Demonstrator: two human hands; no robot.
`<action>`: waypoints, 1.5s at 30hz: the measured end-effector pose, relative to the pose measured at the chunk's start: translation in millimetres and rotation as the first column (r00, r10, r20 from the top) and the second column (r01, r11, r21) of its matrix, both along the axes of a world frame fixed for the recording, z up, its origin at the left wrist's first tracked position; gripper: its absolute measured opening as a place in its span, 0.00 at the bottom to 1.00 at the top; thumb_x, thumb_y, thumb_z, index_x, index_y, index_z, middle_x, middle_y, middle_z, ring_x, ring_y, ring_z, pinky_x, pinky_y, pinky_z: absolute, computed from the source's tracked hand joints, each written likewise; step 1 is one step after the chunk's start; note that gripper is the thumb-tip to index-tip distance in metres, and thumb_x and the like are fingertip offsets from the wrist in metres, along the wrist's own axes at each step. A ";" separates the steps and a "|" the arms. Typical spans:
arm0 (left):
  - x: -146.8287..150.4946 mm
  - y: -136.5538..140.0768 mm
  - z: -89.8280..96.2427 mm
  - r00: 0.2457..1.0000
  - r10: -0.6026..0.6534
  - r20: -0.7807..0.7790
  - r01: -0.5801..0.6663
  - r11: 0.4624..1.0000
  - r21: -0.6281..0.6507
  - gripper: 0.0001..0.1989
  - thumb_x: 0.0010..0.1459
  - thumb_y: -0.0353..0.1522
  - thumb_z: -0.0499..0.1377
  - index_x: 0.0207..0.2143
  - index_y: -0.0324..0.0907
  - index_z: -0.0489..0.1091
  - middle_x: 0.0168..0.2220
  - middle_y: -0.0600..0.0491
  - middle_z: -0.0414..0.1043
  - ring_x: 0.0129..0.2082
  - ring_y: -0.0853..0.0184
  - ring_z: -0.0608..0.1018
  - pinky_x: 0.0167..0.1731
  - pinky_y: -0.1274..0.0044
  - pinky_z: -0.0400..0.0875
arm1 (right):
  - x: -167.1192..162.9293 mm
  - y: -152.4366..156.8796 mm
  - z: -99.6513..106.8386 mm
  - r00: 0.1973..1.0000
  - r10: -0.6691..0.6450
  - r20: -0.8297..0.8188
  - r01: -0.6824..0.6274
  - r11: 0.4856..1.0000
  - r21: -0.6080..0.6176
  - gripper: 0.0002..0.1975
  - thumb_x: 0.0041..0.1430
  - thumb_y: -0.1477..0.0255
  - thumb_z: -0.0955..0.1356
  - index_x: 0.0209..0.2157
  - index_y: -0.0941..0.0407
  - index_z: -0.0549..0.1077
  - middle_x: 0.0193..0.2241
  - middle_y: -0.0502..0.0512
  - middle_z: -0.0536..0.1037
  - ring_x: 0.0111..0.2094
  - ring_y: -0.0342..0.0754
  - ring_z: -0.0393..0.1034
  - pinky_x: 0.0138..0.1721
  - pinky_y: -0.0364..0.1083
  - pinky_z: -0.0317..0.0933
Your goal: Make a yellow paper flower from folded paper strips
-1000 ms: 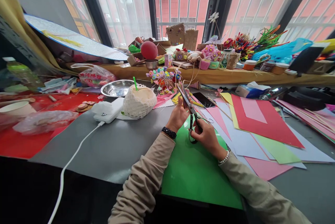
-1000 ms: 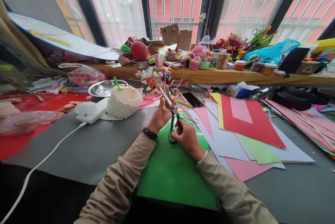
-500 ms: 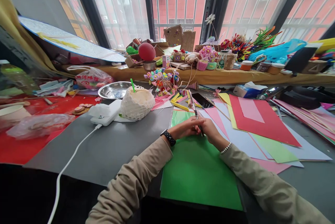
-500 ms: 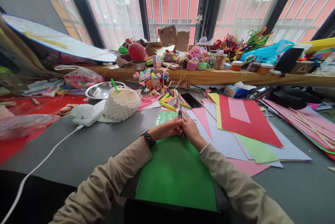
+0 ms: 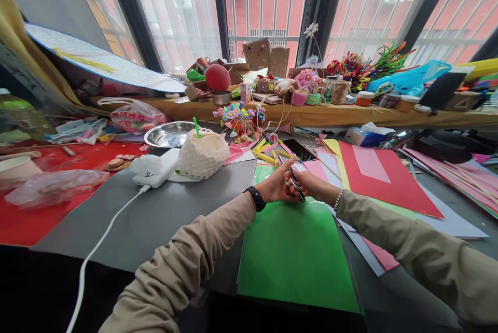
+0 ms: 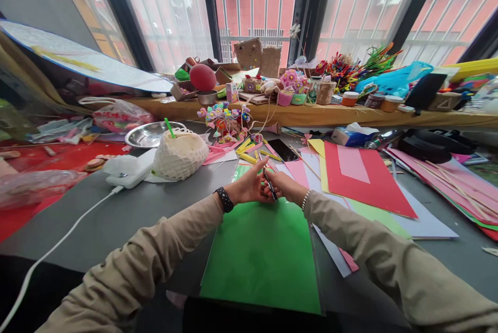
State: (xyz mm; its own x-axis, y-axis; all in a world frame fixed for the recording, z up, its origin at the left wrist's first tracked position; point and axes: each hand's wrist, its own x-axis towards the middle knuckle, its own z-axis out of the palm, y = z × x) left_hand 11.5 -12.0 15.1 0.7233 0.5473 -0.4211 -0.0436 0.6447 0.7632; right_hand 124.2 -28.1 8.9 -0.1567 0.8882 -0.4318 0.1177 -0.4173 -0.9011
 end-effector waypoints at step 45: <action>-65.9 36.7 0.6 0.418 0.798 -0.435 0.305 0.328 0.894 0.13 0.53 0.37 0.50 0.31 0.35 0.66 0.31 0.44 0.70 0.34 0.62 0.73 0.34 0.73 0.65 | 28.3 -5.5 -9.1 0.979 -0.102 0.178 0.063 0.975 0.212 0.10 0.48 0.71 0.65 0.17 0.58 0.64 0.10 0.46 0.66 0.09 0.37 0.58 0.13 0.39 0.57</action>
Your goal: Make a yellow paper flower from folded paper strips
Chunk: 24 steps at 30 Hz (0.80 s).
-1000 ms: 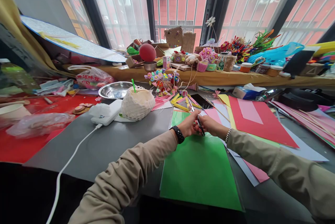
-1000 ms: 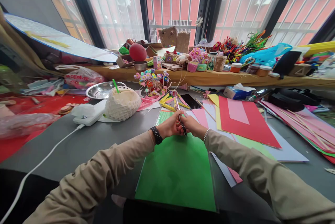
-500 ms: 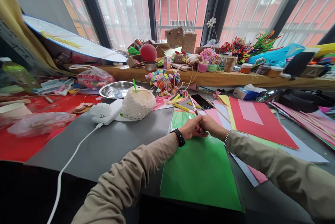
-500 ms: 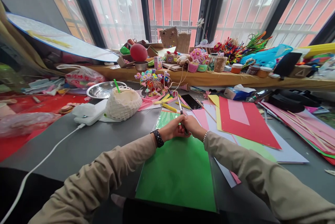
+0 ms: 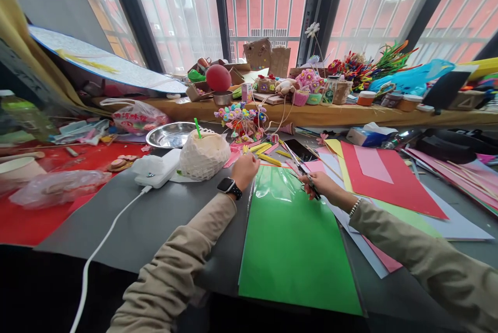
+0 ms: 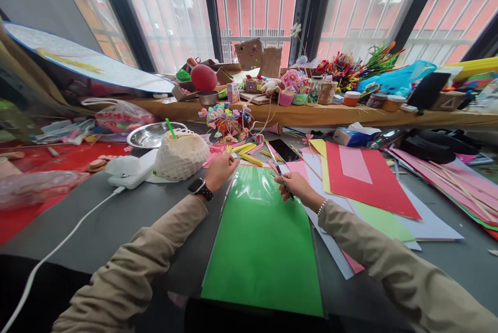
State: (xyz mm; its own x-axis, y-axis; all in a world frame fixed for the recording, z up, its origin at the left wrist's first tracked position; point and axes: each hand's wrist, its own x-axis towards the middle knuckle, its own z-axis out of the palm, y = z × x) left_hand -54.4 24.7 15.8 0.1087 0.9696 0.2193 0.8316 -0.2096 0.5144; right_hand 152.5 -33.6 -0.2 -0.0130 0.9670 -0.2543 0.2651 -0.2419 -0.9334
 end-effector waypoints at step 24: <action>1.4 -23.2 13.8 0.021 0.291 0.956 0.771 0.605 -0.201 0.13 0.55 0.32 0.48 0.31 0.31 0.69 0.22 0.52 0.65 0.16 0.82 0.62 0.14 0.91 0.59 | 10.4 -9.8 -13.5 0.920 0.016 0.392 -0.030 0.999 0.031 0.12 0.45 0.68 0.66 0.16 0.57 0.60 0.13 0.47 0.70 0.13 0.40 0.65 0.17 0.38 0.57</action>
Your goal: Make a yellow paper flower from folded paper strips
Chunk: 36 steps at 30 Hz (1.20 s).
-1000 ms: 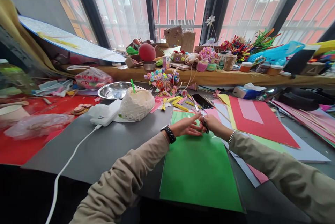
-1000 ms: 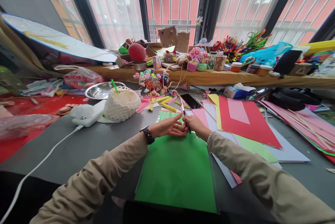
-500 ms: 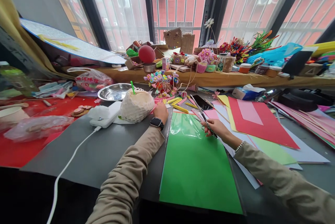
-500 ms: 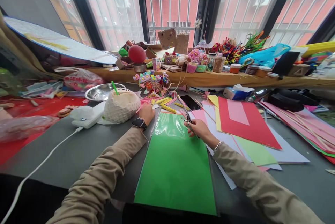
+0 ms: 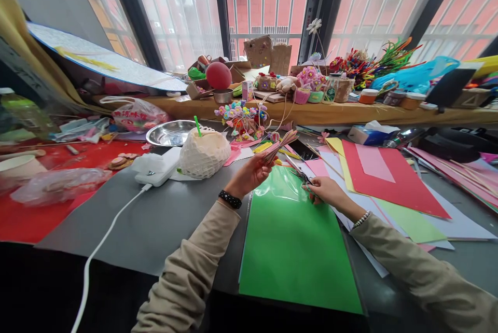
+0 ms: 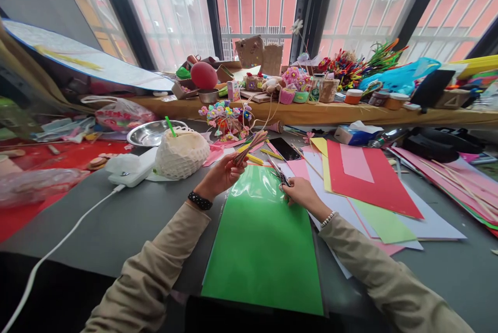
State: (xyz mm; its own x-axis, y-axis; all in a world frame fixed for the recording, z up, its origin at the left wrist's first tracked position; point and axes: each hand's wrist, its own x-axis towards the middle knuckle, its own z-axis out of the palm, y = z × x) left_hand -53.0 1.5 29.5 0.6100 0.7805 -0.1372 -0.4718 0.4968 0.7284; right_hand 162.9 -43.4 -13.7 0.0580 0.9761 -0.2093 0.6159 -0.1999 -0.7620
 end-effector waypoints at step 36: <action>29.1 -25.6 -5.9 0.645 0.688 -0.332 0.094 0.360 0.928 0.13 0.46 0.37 0.59 0.35 0.41 0.70 0.37 0.50 0.72 0.40 0.67 0.72 0.43 0.75 0.64 | -29.6 3.1 7.8 0.797 0.222 -0.562 0.121 0.853 0.508 0.11 0.45 0.63 0.68 0.30 0.54 0.72 0.34 0.52 0.74 0.39 0.46 0.67 0.41 0.46 0.60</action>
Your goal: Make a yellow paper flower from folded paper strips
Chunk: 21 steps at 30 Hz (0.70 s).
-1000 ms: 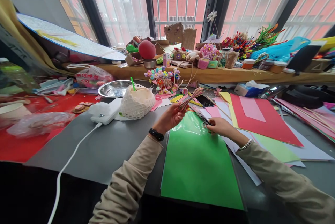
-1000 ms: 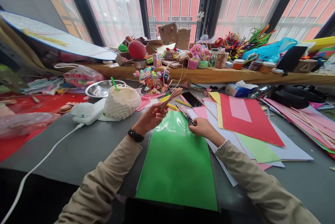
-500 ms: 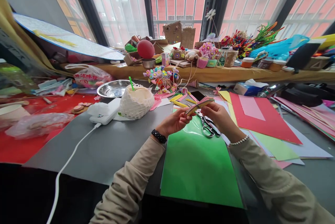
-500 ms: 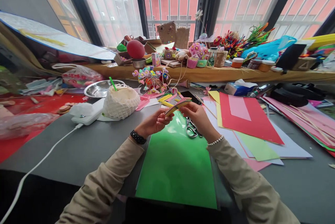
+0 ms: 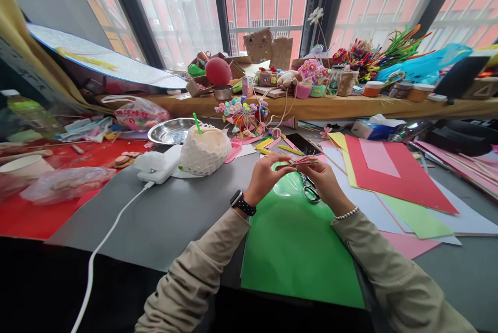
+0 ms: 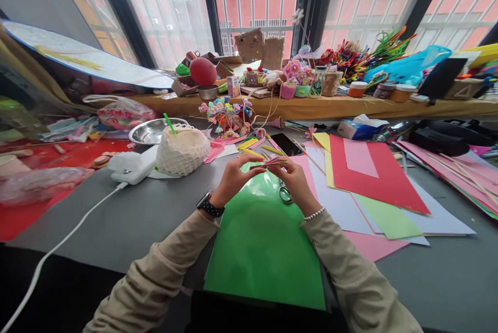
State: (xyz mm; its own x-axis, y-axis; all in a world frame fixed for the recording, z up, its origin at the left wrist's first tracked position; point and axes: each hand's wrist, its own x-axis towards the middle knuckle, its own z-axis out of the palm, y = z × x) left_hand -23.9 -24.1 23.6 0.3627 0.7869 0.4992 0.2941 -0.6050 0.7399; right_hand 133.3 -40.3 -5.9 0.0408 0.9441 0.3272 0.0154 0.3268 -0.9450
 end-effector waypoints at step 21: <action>-2.7 15.3 -25.2 0.931 0.195 -0.307 -0.048 0.903 0.428 0.12 0.53 0.38 0.53 0.37 0.43 0.68 0.36 0.53 0.73 0.38 0.69 0.72 0.52 0.71 0.50 | 17.5 4.3 -1.8 0.977 -0.042 0.209 0.025 0.996 0.083 0.17 0.43 0.64 0.69 0.35 0.57 0.69 0.33 0.55 0.74 0.36 0.47 0.71 0.40 0.48 0.65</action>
State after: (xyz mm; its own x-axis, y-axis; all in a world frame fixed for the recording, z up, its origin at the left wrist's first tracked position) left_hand -26.6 -8.8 -1.6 0.4802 0.5894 0.6496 0.5698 -0.7727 0.2799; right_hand 150.8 -36.0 -7.6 -0.0057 0.9141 0.4055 0.2237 0.3964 -0.8904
